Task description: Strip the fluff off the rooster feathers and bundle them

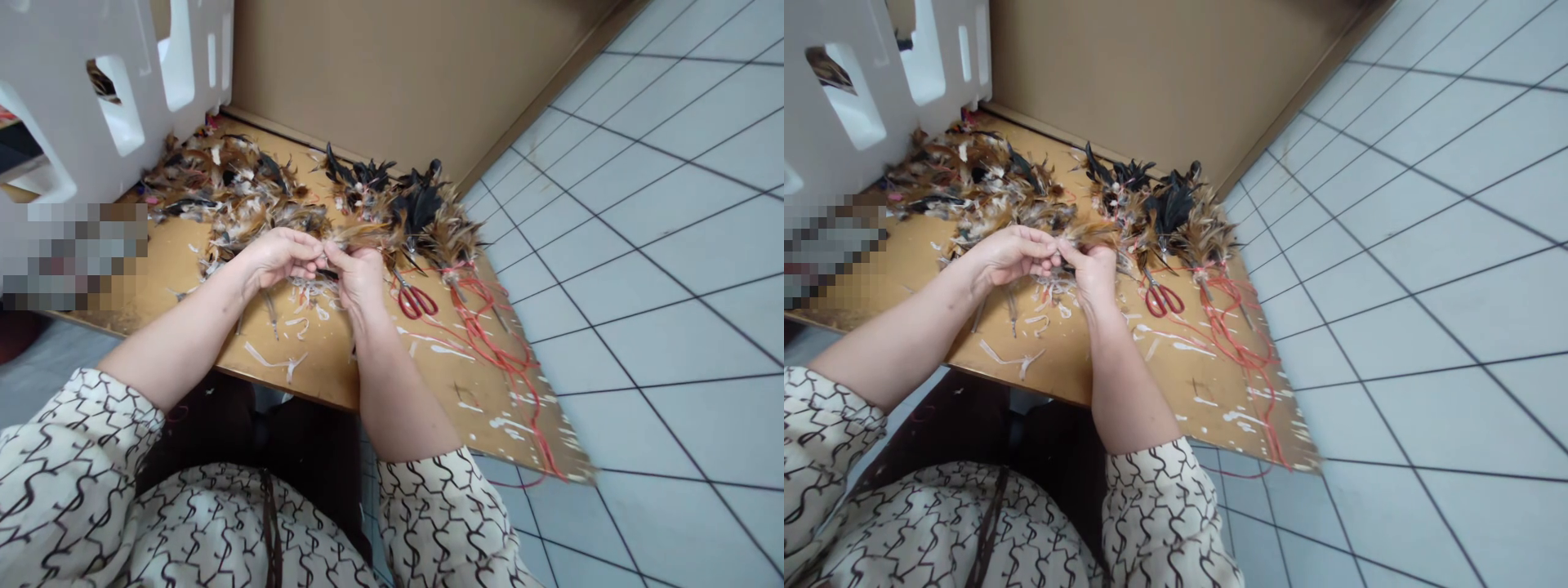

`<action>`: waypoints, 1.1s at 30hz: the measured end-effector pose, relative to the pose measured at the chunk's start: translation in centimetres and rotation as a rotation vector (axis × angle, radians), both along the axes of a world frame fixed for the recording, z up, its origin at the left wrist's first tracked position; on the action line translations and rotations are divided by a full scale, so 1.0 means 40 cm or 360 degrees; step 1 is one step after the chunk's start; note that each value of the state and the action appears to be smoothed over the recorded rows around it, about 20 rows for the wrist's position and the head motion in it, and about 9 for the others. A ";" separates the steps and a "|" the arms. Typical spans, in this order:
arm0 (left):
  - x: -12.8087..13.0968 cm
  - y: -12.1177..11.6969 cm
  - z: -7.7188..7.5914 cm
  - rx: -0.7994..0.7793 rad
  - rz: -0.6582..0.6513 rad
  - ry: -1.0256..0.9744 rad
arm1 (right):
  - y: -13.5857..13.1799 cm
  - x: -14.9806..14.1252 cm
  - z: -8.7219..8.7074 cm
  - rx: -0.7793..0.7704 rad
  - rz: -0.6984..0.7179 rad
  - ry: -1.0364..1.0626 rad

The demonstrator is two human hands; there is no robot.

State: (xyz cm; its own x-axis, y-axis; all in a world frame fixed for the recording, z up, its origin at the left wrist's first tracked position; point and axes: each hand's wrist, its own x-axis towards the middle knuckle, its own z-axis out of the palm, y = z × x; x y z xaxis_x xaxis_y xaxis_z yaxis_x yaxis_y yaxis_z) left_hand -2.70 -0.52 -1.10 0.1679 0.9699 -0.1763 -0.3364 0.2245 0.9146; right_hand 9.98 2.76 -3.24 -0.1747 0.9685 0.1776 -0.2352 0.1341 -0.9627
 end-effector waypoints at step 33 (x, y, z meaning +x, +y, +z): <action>-0.004 0.001 -0.006 -0.0060 -0.0072 0.0051 | -0.003 0.011 0.012 0.0144 0.0095 -0.0148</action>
State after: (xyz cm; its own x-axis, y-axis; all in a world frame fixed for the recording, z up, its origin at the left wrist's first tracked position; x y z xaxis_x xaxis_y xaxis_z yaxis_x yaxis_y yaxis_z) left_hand -2.85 -0.50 -1.33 0.2050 0.9541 -0.2182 -0.2961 0.2730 0.9153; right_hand 10.43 2.64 -2.76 -0.2515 0.9366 0.2440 -0.1556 0.2097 -0.9653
